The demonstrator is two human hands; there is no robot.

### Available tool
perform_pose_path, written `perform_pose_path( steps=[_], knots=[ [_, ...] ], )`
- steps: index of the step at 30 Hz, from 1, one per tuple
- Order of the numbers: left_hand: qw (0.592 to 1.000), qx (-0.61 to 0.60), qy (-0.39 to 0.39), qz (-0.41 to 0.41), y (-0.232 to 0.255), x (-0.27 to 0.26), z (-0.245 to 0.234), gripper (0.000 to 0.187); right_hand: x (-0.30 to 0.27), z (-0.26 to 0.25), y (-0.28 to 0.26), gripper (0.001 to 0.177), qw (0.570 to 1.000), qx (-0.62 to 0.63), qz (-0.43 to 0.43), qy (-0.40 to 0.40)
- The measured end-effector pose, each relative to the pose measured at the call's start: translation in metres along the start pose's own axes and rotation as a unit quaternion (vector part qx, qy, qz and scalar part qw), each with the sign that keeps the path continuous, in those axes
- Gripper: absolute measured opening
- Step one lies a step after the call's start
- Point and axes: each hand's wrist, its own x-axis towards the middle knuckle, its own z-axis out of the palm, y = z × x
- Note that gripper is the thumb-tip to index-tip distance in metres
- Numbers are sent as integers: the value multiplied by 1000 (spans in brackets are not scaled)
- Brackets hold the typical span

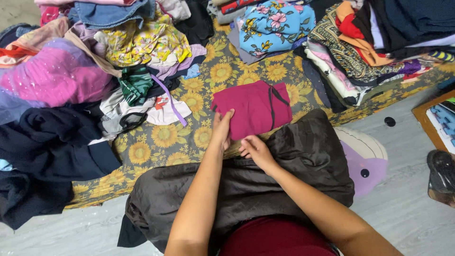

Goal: Folding various pieces of clothing on a bed.

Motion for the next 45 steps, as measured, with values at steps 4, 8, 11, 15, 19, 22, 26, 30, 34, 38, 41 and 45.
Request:
perform_pose_path(
  steps=[4, 8, 11, 15, 19, 22, 26, 30, 34, 38, 41, 45],
  knots=[
    [999, -21, -31, 14, 14, -13, 16, 49, -10, 4, -97, 73, 963, 160, 210, -51],
    [995, -70, -73, -4, 35, -34, 26, 46, 6, -5, -143, 93, 863, 489, 120, -30],
    [993, -72, -97, -6, 41, -42, 23, 44, 33, -28, -131, 82, 802, 593, 66, -13],
    [994, -37, -100, 21, 38, -28, 0, 41, 70, -50, -131, 61, 773, 632, 55, 19],
    [999, -16, -48, 20, 21, 9, -49, 33, 110, -71, -195, 55, 797, 603, 20, 19],
    [997, 25, 2, 80, -10, 41, -103, 32, 145, -93, -251, 52, 816, 577, -47, -9],
    [987, 91, 8, 134, -18, 49, -126, 31, 213, -140, -293, 50, 843, 503, -178, -72],
    [990, 81, 10, 111, -6, 43, -122, 31, 272, -162, -275, 51, 847, 455, -264, -81],
    [992, 86, 23, 86, -1, 38, -118, 33, 323, -167, -177, 66, 849, 514, -116, 42],
    [993, 86, 27, 75, 2, 39, -118, 33, 341, -180, -99, 62, 900, 407, 78, 138],
    [992, 96, 26, 76, 1, 37, -117, 33, 321, -167, -112, 69, 899, 372, 46, 226],
    [990, 104, 31, 85, -1, 38, -119, 32, 294, -145, -118, 94, 855, -90, -236, 454]
  ],
)
